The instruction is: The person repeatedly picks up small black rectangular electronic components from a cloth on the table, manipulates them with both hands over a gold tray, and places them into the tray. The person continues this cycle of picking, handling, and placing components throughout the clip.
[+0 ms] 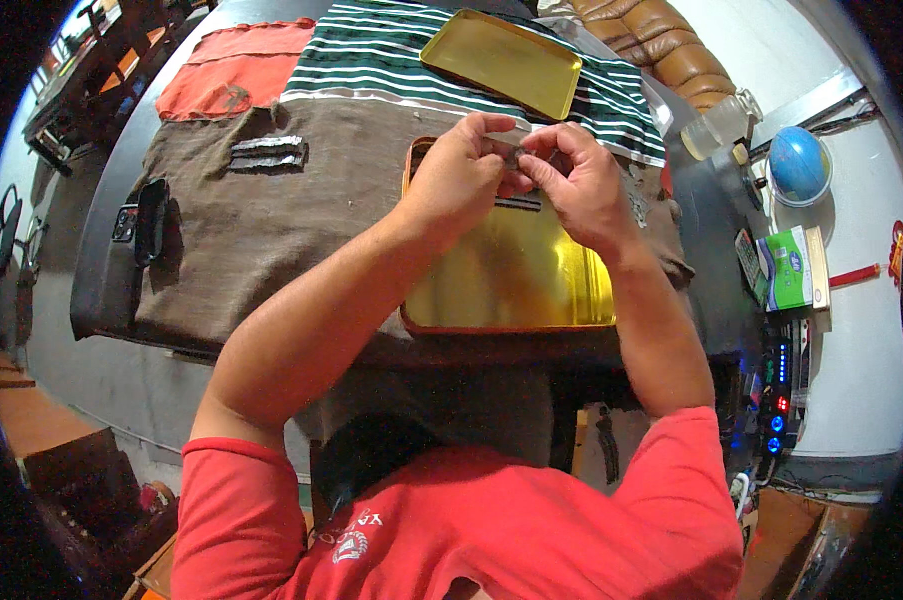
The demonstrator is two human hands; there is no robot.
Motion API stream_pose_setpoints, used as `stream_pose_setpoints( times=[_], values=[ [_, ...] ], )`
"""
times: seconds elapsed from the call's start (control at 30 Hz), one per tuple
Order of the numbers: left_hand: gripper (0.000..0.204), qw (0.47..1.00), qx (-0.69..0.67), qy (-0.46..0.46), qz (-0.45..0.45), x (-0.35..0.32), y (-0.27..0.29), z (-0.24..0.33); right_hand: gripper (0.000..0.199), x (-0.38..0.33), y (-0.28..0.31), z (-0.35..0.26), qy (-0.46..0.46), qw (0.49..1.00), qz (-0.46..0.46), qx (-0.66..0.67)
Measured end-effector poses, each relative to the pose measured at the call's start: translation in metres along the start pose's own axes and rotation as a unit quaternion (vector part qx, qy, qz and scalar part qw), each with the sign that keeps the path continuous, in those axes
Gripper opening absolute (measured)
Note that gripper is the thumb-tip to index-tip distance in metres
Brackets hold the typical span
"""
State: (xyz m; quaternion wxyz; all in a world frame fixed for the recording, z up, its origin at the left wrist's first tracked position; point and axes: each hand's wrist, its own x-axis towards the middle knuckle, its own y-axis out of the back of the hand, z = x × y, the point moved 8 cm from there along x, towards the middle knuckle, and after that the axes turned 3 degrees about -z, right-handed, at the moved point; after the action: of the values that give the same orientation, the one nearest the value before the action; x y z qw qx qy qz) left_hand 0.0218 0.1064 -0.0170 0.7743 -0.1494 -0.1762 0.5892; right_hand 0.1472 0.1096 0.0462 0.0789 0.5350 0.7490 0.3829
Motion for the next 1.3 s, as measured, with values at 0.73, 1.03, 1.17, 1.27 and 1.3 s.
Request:
stream_pose_setpoints(
  times=[0.73, 1.03, 1.17, 1.27, 1.3],
  values=[
    [0.033, 0.965, 0.007, 0.225, -0.133, -0.017, -0.011, -0.025, 0.010, -0.019, 0.016, 0.024, 0.136, 0.971, -0.039, 0.192],
    [0.030, 0.972, 0.012, 0.198, -0.122, -0.015, -0.006, -0.023, 0.036, -0.026, 0.015, 0.008, 0.164, 0.978, -0.033, 0.128],
    [0.030, 0.977, -0.002, 0.177, -0.120, -0.012, -0.006, -0.022, 0.054, -0.028, 0.012, -0.003, 0.216, 0.974, -0.021, 0.064],
    [0.030, 0.977, -0.010, 0.158, -0.144, -0.012, -0.012, -0.020, 0.056, -0.030, 0.006, -0.004, 0.220, 0.975, -0.012, -0.008],
    [0.030, 0.979, 0.001, 0.155, -0.136, -0.013, -0.012, -0.020, 0.056, -0.031, 0.005, -0.003, 0.220, 0.975, -0.010, -0.012]
  ],
)
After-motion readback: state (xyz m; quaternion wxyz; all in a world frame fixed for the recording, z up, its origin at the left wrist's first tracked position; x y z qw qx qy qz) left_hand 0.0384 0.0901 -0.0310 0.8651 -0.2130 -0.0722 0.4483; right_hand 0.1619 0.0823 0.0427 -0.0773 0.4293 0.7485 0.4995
